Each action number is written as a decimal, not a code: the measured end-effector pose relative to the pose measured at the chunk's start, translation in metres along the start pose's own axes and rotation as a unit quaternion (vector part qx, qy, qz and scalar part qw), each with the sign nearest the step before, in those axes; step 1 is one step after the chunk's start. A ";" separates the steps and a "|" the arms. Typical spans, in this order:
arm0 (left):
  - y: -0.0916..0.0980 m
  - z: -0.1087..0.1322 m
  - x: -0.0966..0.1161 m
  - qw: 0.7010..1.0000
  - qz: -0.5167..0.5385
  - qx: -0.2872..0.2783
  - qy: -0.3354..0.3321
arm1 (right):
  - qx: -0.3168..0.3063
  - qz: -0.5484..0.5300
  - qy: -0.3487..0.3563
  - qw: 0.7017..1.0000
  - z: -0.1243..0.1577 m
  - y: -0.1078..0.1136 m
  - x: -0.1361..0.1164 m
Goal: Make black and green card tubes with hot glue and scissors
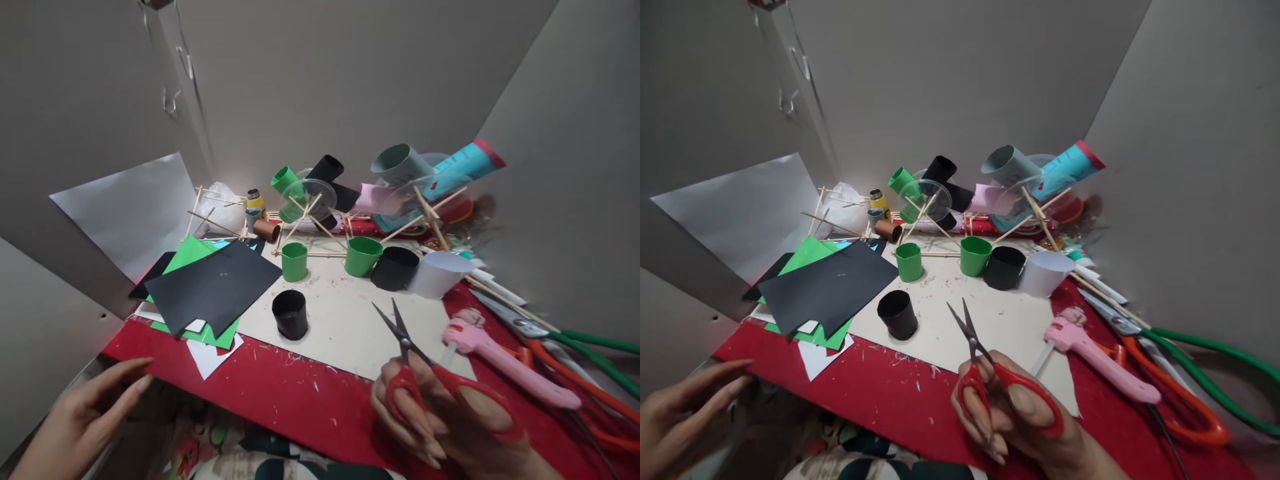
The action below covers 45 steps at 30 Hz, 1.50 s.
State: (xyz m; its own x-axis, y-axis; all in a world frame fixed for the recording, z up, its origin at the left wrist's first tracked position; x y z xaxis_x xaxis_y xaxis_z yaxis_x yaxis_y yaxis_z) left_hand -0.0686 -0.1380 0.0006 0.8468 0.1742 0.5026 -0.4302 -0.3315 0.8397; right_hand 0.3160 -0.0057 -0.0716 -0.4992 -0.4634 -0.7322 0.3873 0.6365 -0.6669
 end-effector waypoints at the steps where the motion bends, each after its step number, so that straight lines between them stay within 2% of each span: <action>1: -0.005 -0.005 0.015 0.999 0.012 0.004 -0.030 | -0.005 0.005 0.006 1.000 -0.001 0.000 0.000; 5: -0.044 -0.033 0.073 0.986 0.069 -0.052 -0.140 | -0.016 0.027 0.038 0.999 -0.004 -0.002 -0.005; 8: -0.074 -0.059 0.103 0.962 0.103 -0.069 -0.245 | 0.000 0.034 0.045 0.998 -0.004 -0.001 -0.008; 10: -0.091 -0.075 0.118 0.936 0.130 -0.091 -0.315 | 0.016 0.040 0.048 0.998 -0.003 0.002 -0.009; 12: -0.106 -0.088 0.131 0.906 0.135 -0.154 -0.370 | 0.022 0.041 0.051 0.998 -0.002 0.006 -0.009; 14: -0.118 -0.098 0.143 0.876 0.108 -0.217 -0.416 | 0.026 0.036 0.047 0.998 0.000 0.012 -0.005; 16: -0.127 -0.105 0.154 0.849 0.062 -0.255 -0.458 | 0.034 0.026 0.039 0.998 0.003 0.017 0.001; 20: -0.141 -0.113 0.169 0.817 -0.005 -0.274 -0.508 | 0.147 0.005 0.032 0.989 0.014 0.026 0.012; 23: -0.146 -0.117 0.176 0.810 -0.007 -0.279 -0.516 | 0.219 0.015 0.008 0.976 0.020 0.021 0.011; 27: -0.149 -0.119 0.180 0.802 0.005 -0.309 -0.511 | 0.257 0.050 -0.030 0.965 0.017 0.016 -0.004; 28: -0.150 -0.120 0.181 0.801 0.009 -0.316 -0.508 | 0.244 0.062 -0.043 0.967 0.015 0.016 -0.007; 31: -0.152 -0.122 0.181 0.805 0.011 -0.326 -0.496 | 0.116 0.096 -0.092 0.984 0.006 0.018 -0.005; 33: -0.152 -0.123 0.182 0.814 0.015 -0.313 -0.489 | 0.085 0.092 -0.079 0.989 0.005 0.023 -0.002; 36: -0.148 -0.127 0.187 0.841 0.052 -0.284 -0.457 | 0.117 0.046 0.003 0.992 0.003 0.027 -0.005; 39: -0.142 -0.132 0.196 0.869 0.123 -0.280 -0.390 | 0.178 0.006 0.075 0.981 -0.005 0.024 -0.019; 42: -0.135 -0.139 0.207 0.884 0.199 -0.268 -0.325 | 0.276 -0.009 0.102 0.956 -0.014 0.026 -0.033; 45: -0.131 -0.142 0.215 0.886 0.251 -0.227 -0.315 | 0.338 -0.001 0.096 0.936 -0.019 0.032 -0.036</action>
State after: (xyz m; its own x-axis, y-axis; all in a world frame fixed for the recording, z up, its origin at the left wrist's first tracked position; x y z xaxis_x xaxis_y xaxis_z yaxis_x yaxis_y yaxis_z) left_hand 0.1253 0.0749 0.0286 0.4570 -0.4903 0.7421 -0.7629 0.2129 0.6104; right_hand 0.3315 0.0433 -0.0635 -0.6058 -0.3041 -0.7352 0.7552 0.0707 -0.6516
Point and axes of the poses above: each hand's wrist, its own z-axis away from the middle knuckle, its own y-axis out of the back of the hand, x = y × z, the point moved 5 cm from there along -z, towards the middle knuckle, and after that the axes turned 2 degrees about -y, right-handed, at the moved point
